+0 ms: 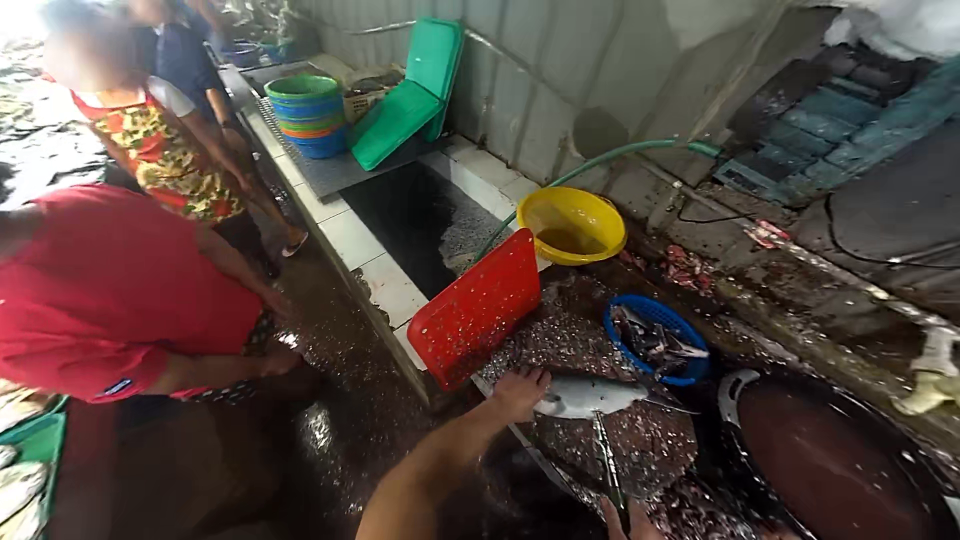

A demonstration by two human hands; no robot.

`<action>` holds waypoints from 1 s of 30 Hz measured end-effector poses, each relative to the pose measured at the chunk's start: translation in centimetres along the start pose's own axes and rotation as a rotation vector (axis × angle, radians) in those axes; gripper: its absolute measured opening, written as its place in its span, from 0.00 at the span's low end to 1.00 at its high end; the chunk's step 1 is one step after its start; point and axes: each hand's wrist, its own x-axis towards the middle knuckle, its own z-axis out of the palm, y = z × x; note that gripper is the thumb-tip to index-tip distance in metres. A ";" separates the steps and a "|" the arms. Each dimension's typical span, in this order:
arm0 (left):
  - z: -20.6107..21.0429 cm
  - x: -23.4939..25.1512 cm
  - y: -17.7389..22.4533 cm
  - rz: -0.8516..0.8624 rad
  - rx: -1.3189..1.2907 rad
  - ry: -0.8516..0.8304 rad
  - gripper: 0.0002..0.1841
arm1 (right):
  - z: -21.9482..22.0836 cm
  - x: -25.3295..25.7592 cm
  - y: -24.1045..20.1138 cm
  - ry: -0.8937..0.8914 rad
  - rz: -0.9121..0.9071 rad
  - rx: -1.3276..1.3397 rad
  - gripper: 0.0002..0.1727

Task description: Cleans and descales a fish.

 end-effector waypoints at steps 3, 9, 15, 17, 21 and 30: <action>-0.6 1.7 0.0 -0.073 -0.022 0.013 0.50 | 1.1 2.0 1.3 0.064 -0.025 0.061 0.36; -4.6 0.5 2.0 -0.255 -0.200 -0.151 0.39 | 0.4 4.3 0.2 0.100 -0.017 0.221 0.30; -3.7 -2.0 0.2 -0.359 -0.922 -0.248 0.27 | -3.1 8.5 -1.5 0.083 -0.036 0.670 0.25; -1.8 -3.0 0.0 -0.362 -0.982 -0.231 0.34 | -4.4 10.0 -2.0 0.074 -0.006 0.745 0.24; -0.1 -4.3 -0.2 -0.383 -0.795 -0.167 0.47 | -2.1 13.4 -3.5 0.012 0.032 0.537 0.27; -1.7 -4.9 3.8 -0.501 -0.589 -0.218 0.38 | -1.9 7.0 -4.3 -0.277 -0.200 -0.081 0.30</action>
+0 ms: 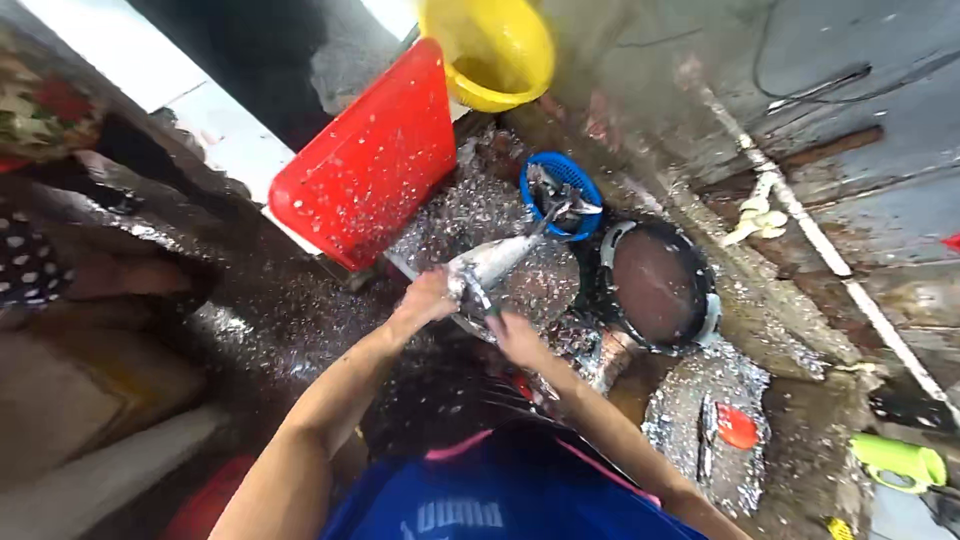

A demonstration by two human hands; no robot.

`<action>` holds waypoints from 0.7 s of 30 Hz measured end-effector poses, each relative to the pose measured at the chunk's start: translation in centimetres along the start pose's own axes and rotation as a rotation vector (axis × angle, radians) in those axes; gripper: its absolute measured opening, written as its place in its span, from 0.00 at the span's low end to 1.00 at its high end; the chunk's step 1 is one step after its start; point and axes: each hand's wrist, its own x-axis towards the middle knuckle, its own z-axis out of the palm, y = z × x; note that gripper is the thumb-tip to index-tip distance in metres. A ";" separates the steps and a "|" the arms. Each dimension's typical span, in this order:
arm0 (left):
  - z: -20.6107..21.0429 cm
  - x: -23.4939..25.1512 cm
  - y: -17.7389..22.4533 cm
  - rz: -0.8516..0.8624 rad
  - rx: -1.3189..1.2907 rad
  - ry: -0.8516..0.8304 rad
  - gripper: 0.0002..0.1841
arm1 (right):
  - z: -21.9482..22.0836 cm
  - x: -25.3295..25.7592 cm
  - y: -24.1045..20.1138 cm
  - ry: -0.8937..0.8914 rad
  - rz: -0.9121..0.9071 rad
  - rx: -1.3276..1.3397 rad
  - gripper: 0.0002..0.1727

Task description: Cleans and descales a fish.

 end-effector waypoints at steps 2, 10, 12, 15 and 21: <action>0.4 0.6 0.3 0.008 0.065 0.011 0.40 | -0.9 3.6 1.4 0.185 0.127 0.135 0.31; -0.8 0.8 2.2 0.012 0.197 -0.016 0.41 | 2.0 -3.8 1.7 -0.037 0.069 0.044 0.32; 0.6 0.4 3.5 0.077 0.236 0.013 0.42 | -0.6 -2.1 3.4 0.234 0.203 0.153 0.32; 2.7 -0.8 4.8 0.158 0.220 0.042 0.42 | 0.9 2.2 3.6 0.396 0.212 0.312 0.31; 2.2 -0.6 4.5 0.193 0.137 0.076 0.40 | 2.5 -4.9 2.0 0.125 0.132 0.013 0.33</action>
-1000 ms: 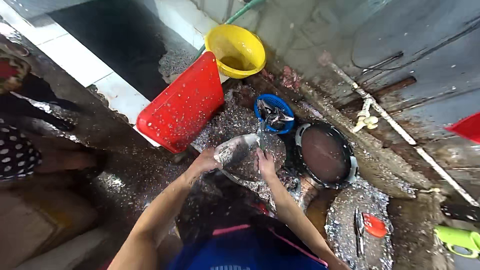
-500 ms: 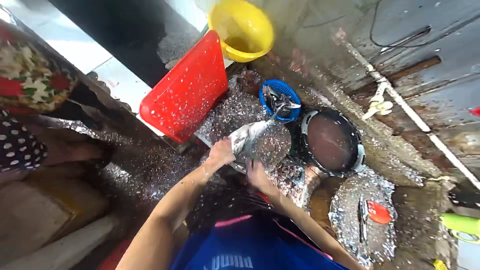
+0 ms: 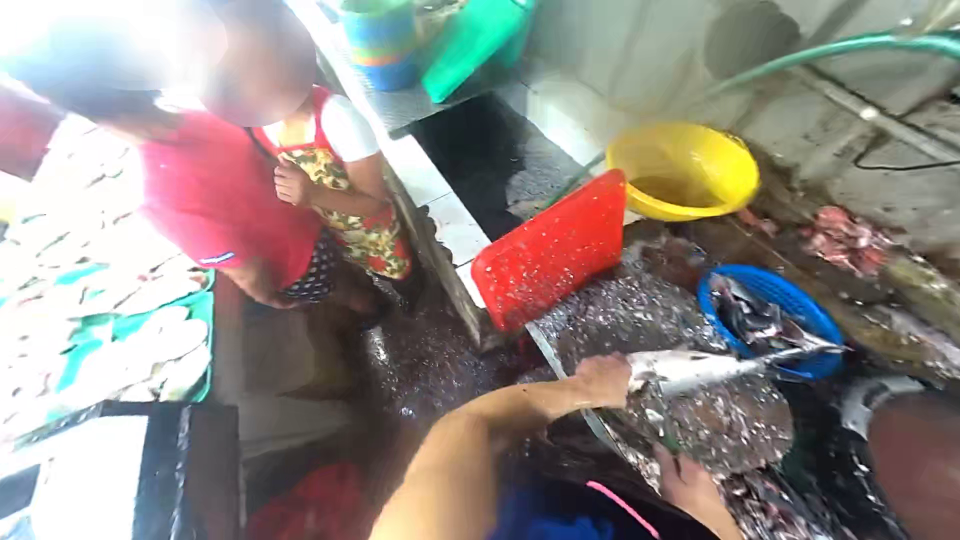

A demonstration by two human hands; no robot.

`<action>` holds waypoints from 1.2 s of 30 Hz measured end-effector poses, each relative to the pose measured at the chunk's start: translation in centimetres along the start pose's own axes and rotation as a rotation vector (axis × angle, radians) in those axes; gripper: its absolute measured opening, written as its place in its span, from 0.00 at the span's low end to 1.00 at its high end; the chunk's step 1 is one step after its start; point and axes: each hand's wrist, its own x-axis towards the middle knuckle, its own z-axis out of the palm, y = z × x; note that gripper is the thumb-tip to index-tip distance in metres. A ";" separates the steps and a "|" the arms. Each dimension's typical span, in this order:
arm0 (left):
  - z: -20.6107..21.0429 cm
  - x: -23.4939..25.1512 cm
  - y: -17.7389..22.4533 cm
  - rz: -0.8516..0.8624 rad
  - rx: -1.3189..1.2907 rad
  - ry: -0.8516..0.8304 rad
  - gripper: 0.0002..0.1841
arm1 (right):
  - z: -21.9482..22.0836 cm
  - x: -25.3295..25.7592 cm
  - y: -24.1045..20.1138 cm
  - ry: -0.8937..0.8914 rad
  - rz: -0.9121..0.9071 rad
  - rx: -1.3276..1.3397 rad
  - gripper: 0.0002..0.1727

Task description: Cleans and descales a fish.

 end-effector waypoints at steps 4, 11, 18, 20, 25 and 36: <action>-0.3 -0.2 0.9 -0.001 0.086 0.017 0.41 | -2.7 6.0 2.1 0.260 0.034 0.203 0.39; -1.4 -0.8 2.1 -0.071 0.184 -0.014 0.39 | -0.9 -0.6 -0.9 -0.040 -0.047 0.125 0.30; 1.5 0.4 2.6 -0.053 0.345 0.081 0.43 | -1.1 5.3 1.2 0.119 0.137 0.367 0.32; 1.1 1.1 2.5 -0.064 0.347 0.112 0.41 | -1.0 2.5 0.2 0.001 0.077 0.270 0.31; 1.4 1.4 2.4 -0.052 0.363 0.080 0.43 | -6.1 6.6 1.7 0.103 0.165 0.303 0.33; 1.8 1.8 3.8 -0.074 0.429 0.098 0.43 | -7.3 8.5 1.8 0.141 0.233 0.323 0.32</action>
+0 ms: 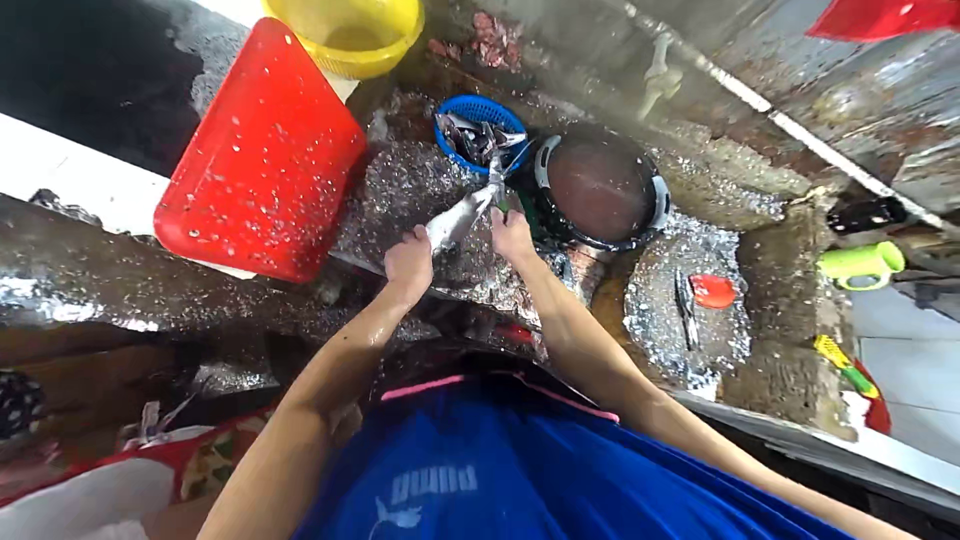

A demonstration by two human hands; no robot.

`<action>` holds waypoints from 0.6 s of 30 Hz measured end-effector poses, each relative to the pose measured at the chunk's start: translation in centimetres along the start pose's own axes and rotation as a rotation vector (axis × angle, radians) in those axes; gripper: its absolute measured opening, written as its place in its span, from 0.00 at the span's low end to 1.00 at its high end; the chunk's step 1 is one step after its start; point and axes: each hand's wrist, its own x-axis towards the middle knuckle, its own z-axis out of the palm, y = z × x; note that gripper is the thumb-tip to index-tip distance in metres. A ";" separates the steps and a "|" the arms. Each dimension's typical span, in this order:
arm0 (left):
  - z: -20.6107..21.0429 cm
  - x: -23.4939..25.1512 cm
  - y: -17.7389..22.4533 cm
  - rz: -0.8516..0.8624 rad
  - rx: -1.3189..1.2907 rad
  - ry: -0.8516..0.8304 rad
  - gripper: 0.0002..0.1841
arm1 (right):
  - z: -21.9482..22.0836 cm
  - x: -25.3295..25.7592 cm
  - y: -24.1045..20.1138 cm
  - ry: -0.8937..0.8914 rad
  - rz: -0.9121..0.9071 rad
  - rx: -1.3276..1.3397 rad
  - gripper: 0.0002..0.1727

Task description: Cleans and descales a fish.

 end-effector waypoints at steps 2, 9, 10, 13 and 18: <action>-0.4 -0.2 0.3 -0.019 0.007 0.006 0.41 | 2.7 -2.8 -0.5 -0.023 -0.020 -0.031 0.30; 0.0 0.5 -0.7 -0.004 0.032 0.014 0.39 | -0.2 -0.6 -0.4 -0.071 -0.046 -0.091 0.35; 0.1 0.3 -0.5 0.006 0.039 0.014 0.39 | 0.2 0.1 -0.3 -0.007 0.002 -0.036 0.33; -0.3 -0.1 -0.4 -0.009 0.044 0.025 0.40 | 1.6 -4.1 -0.2 -0.081 0.032 -0.089 0.30; -0.2 0.2 -0.2 0.019 0.044 0.029 0.41 | -3.0 -2.1 1.0 -0.136 -0.003 -0.187 0.36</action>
